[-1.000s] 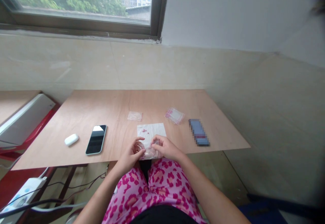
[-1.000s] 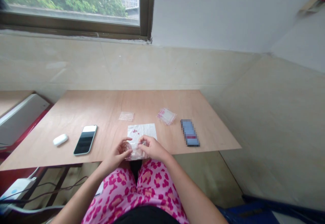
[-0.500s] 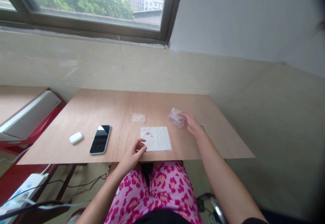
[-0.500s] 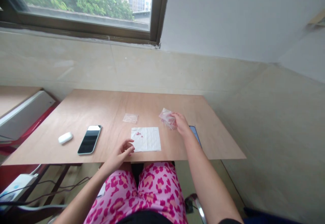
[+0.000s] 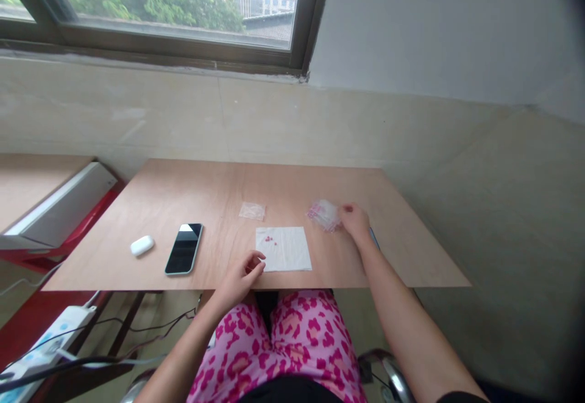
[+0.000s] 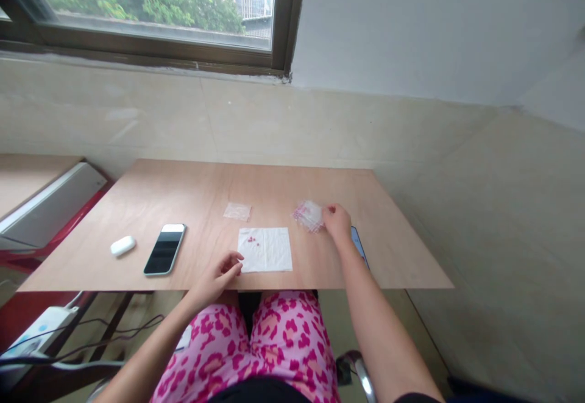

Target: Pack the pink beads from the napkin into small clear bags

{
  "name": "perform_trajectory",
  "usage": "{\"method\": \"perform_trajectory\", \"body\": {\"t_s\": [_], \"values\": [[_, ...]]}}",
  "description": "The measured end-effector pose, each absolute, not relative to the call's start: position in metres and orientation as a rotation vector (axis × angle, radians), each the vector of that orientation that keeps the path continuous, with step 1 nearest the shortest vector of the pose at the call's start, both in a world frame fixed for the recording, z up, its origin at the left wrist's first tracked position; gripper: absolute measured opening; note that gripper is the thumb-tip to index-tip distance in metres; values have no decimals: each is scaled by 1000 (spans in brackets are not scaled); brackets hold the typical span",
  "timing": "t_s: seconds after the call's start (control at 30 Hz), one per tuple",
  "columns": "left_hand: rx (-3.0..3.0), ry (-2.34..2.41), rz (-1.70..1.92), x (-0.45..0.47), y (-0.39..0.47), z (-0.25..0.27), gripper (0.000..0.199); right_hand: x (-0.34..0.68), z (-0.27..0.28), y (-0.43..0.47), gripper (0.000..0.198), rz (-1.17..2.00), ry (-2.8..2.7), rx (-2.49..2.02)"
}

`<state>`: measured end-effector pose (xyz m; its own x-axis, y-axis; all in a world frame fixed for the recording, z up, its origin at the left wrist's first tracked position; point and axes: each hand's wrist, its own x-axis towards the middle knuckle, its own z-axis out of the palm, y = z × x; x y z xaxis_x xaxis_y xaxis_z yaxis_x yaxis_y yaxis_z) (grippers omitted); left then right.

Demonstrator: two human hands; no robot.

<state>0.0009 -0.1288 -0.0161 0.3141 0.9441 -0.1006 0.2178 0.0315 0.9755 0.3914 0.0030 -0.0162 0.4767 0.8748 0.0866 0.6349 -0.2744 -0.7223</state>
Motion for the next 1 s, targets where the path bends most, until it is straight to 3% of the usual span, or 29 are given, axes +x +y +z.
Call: {"method": "perform_trajectory", "body": {"t_s": [0.1,0.17,0.3,0.43,0.5,0.7,1.0], "values": [[1517,1214,833,-4,-117,-15,27,394,-15,-19,35,39,-1362,-2073],[1605,1284,874,-7,-99,-11,24,390,-15,-38,30,-37,-1424,-2052],[2008,1393,867,-4,-39,4,22,368,-11,-72,22,147,-1607,-1863],[2395,1487,286,9,28,10,60,333,-4,-98,21,425,-1665,-1754],[2414,1468,145,16,53,7,67,318,-3,-108,21,515,-1666,-1725],[2397,1434,-34,21,86,-5,51,300,-9,-114,21,677,-1681,-1651],[2287,1573,286,4,49,-1,31,293,-23,-113,19,774,-1722,-1541]]}}
